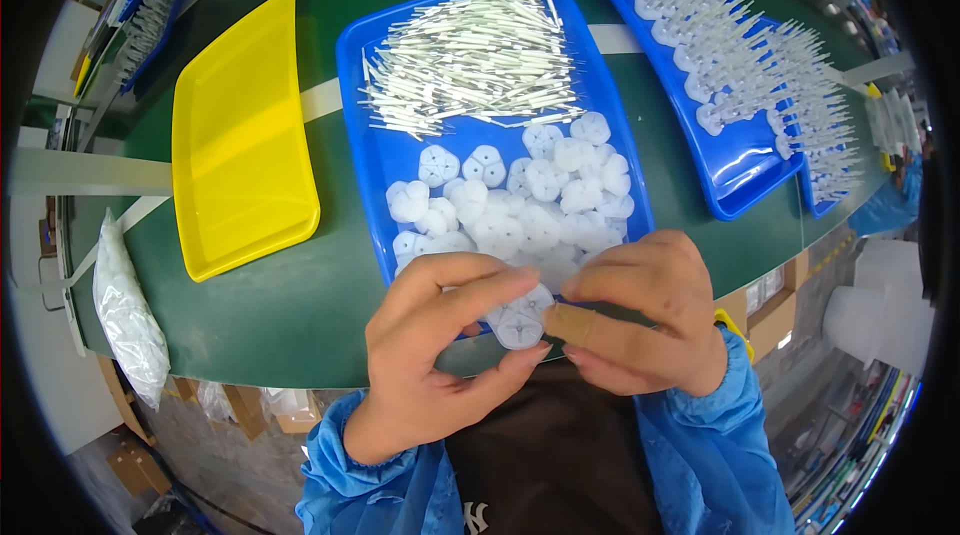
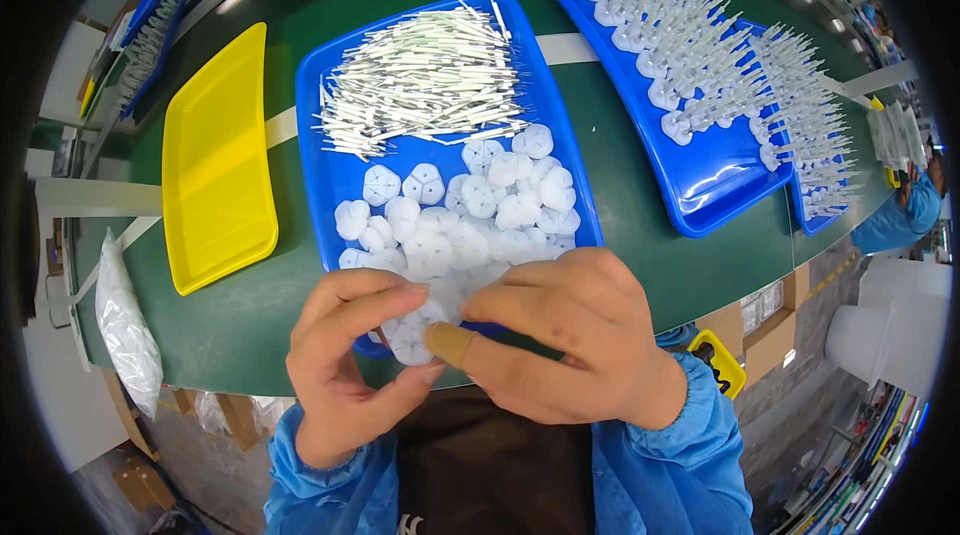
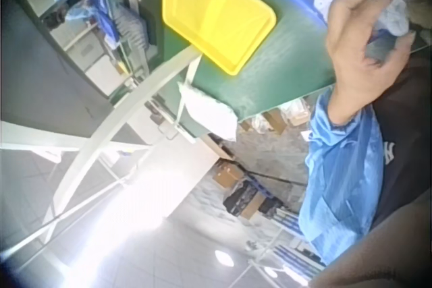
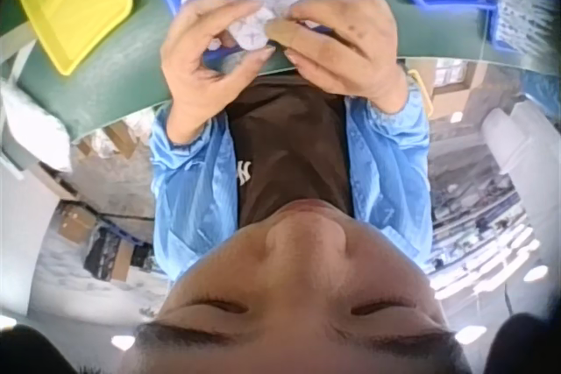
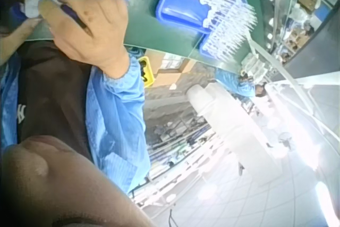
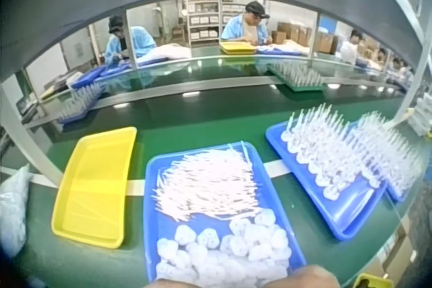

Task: The person assembles small white plastic components by inserting thin metal rods into them. They pick up a component and a rod, insert the rod into the component, and place the finished assembly into a blue tray. The person repeats this process continuously throughout the video.

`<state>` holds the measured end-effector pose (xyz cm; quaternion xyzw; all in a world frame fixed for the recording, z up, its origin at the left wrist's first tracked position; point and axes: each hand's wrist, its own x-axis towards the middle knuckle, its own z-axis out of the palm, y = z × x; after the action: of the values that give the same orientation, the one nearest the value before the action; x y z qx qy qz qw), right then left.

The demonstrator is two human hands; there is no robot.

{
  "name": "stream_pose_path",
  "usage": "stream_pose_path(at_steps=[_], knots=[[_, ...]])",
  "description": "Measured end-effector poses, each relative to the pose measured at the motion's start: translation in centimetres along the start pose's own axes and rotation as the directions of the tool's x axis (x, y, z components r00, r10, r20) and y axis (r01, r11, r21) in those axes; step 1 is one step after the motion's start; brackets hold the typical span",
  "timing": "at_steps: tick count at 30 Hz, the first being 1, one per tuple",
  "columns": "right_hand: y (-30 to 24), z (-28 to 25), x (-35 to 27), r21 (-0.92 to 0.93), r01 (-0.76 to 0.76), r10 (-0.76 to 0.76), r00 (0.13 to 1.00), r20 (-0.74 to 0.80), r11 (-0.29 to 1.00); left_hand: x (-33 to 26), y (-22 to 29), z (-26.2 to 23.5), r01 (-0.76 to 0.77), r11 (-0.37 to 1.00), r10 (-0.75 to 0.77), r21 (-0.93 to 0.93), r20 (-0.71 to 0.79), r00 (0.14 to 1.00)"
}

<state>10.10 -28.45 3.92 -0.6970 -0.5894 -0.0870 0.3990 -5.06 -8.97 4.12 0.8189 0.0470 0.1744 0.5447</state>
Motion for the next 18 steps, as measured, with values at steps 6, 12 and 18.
stream_pose_path(at_steps=[6, 12, 18], knots=[[-0.1, 0.4, -0.7, -0.016, -0.028, 0.028, 0.999, -0.039, 0.999, 0.0, 0.2, 0.1, 0.05, 0.993, -0.048, -0.104, 0.025, 0.999], [-0.1, 0.0, -0.2, 0.101, -0.099, 0.099, 0.995, 0.003, 0.99, -0.2, -0.4, 0.9, 0.059, 0.98, -0.054, -0.189, 0.033, 0.998], [-0.5, -1.0, -0.9, 0.176, -0.064, 0.055, 0.997, 0.057, 0.982, 0.1, 0.2, 0.7, 0.039, 0.993, -0.033, -0.115, 0.055, 0.998]])
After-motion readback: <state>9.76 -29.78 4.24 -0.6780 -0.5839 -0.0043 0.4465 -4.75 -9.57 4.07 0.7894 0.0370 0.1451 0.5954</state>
